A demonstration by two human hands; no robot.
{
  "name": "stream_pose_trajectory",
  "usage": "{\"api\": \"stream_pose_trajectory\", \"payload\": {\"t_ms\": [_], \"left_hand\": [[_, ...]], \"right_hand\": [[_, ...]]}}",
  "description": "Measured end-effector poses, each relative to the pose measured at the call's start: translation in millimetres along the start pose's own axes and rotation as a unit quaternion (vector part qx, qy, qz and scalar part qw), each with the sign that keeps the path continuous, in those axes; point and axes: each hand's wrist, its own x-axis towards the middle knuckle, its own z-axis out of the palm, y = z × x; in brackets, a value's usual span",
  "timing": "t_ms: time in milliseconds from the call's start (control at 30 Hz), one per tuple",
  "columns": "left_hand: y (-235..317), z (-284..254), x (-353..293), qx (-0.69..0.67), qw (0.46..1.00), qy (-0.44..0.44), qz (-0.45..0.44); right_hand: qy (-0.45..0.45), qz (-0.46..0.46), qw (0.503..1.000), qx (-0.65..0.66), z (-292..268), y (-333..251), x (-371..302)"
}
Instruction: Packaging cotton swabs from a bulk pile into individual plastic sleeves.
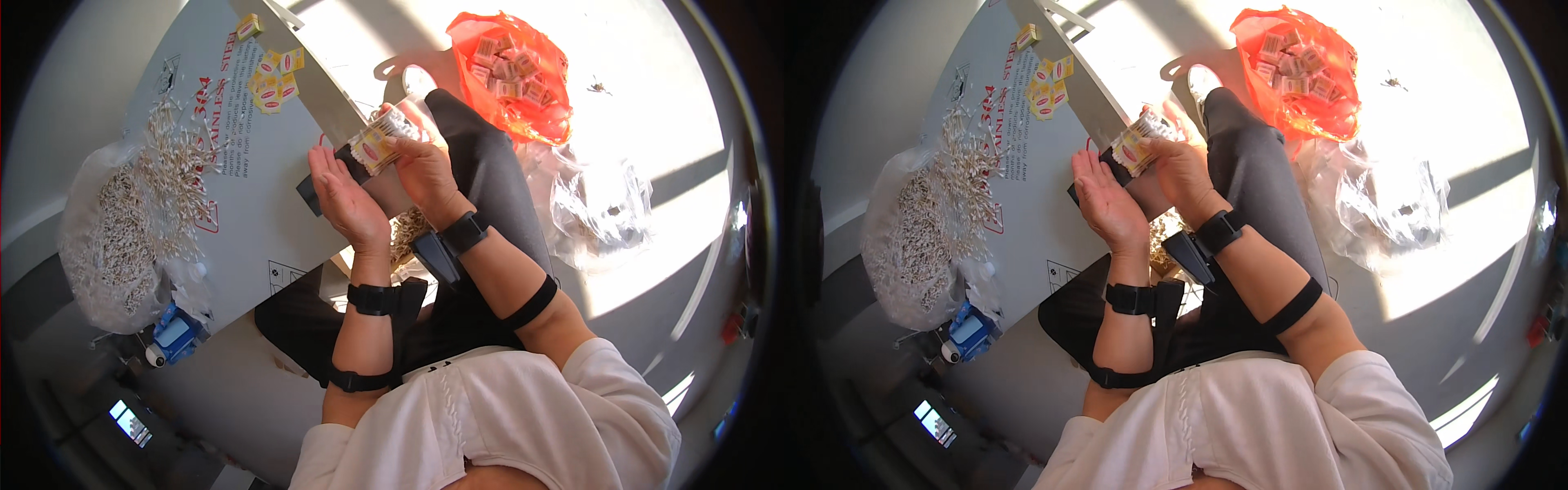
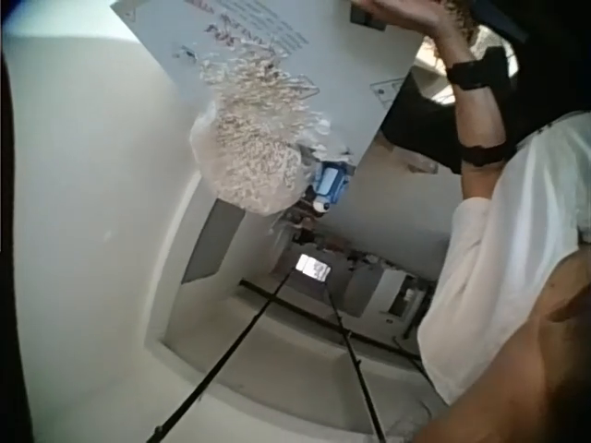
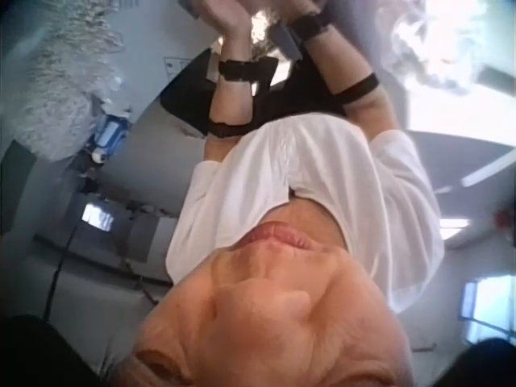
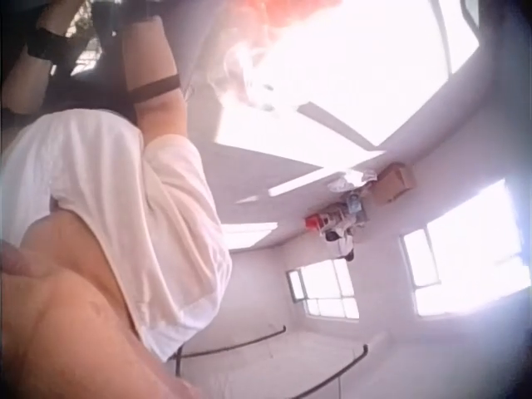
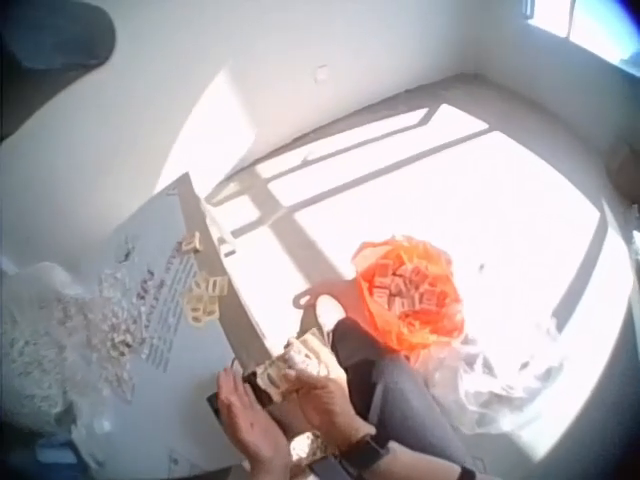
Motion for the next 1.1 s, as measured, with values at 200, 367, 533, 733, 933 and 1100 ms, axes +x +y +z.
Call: {"api": "stream_pose_trajectory", "payload": {"t_ms": [200, 367, 533, 733, 933, 1100], "left_hand": [[3.8, 13.2, -11.5, -0.016, 0.999, -0.002, -0.043], [17.1, 14.8, -7.4, -0.083, 0.984, 0.026, -0.154], [21.8, 22.3, -2.1, -0.136, 0.97, 0.039, -0.198], [19.5, 10.5, 6.7, -0.171, 0.959, 0.037, -0.223], [28.9, -4.5, -1.3, -0.052, 0.972, -0.005, -0.228], [29.6, -5.6, -10.1, -0.064, 0.96, -0.03, -0.271]], "right_hand": [[0.023, 0.009, 1.0, 0.006, 13.1, 4.2, -2.3], [0.021, 0.009, 0.999, -0.036, 12.3, 2.4, -2.2], [0.017, 0.012, 0.996, -0.083, 11.6, 2.0, -2.7], [0.012, 0.0, 0.995, -0.097, 12.5, 5.3, -3.7], [0.005, 0.044, 0.999, -0.003, 15.1, -11.7, -0.6], [0.04, 0.055, 0.996, 0.052, 12.3, -7.8, 10.1]]}}
